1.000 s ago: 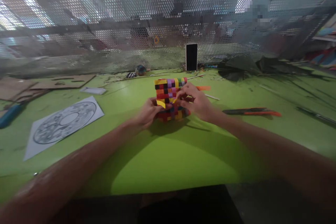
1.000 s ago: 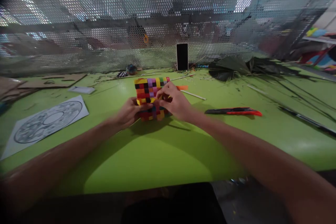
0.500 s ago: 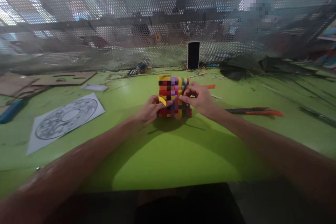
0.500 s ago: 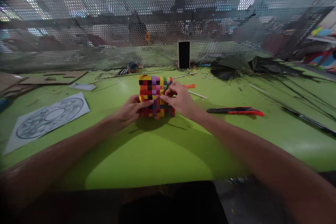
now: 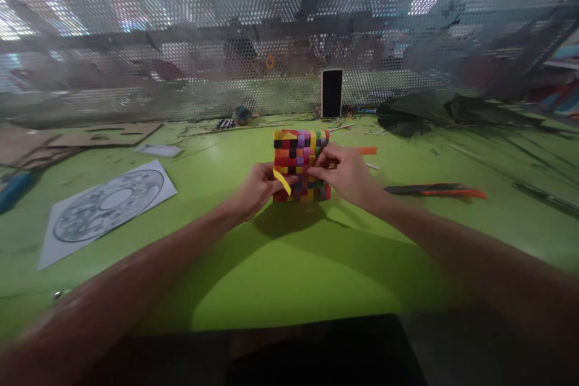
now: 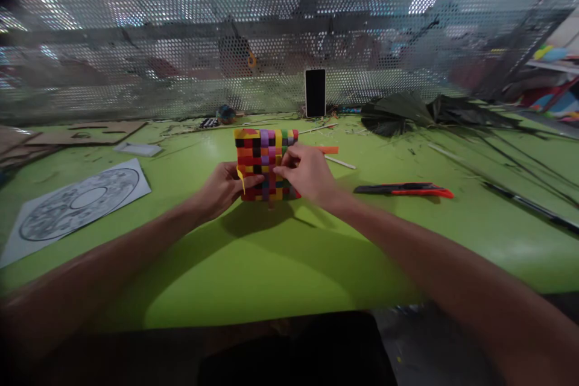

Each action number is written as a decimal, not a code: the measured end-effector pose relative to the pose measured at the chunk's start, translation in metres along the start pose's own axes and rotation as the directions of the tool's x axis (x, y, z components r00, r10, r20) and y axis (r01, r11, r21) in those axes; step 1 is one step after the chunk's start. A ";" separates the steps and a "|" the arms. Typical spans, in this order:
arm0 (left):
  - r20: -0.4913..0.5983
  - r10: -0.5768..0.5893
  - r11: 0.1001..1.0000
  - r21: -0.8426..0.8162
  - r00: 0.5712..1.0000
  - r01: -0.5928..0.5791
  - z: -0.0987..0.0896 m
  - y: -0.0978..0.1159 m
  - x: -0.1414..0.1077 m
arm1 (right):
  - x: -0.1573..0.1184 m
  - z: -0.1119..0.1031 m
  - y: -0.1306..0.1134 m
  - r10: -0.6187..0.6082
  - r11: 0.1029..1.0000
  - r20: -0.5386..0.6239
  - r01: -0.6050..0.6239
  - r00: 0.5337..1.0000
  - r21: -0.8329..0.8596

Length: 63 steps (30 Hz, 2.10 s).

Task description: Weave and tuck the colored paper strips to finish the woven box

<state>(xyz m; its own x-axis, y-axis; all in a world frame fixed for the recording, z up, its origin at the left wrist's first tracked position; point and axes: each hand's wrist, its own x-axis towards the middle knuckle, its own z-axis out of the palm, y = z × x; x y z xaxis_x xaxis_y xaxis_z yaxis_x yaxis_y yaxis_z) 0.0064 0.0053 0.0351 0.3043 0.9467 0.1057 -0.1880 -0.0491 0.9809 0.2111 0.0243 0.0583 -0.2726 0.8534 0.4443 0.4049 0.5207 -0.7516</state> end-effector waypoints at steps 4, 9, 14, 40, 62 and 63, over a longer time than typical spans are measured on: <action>-0.031 0.011 1.000 0.021 0.999 -0.010 0.000 0.003 0.001 | 0.001 -0.004 -0.003 0.025 1.000 0.075 -0.025 0.997 0.008; -0.067 -0.019 0.999 0.026 0.998 0.021 -0.001 0.004 0.002 | -0.001 -0.009 -0.012 -0.055 0.980 0.145 0.081 0.988 -0.180; -0.105 -0.011 1.000 0.014 0.994 0.012 0.002 0.004 0.002 | -0.003 -0.007 -0.014 -0.143 0.943 0.160 0.184 0.977 -0.278; -0.078 -0.036 0.999 0.019 0.996 0.037 0.002 -0.002 0.000 | -0.006 0.009 -0.012 -0.012 0.933 0.036 0.024 0.999 -0.360; 0.002 -0.021 0.997 0.069 1.000 0.021 -0.002 -0.001 0.002 | -0.008 0.003 -0.011 -0.169 0.943 0.060 0.180 0.984 -0.279; 0.003 -0.018 0.997 0.073 1.000 0.018 -0.001 0.000 0.002 | -0.009 0.003 -0.011 -0.188 0.937 0.053 0.195 0.981 -0.288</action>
<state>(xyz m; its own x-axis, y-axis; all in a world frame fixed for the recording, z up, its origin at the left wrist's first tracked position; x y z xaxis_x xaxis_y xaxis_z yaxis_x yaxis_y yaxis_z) 0.0058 0.0074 0.0353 0.3103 0.9465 0.0883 -0.1142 -0.0551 0.9919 0.2063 0.0112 0.0609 -0.3899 0.7378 0.5510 0.5780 0.6619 -0.4773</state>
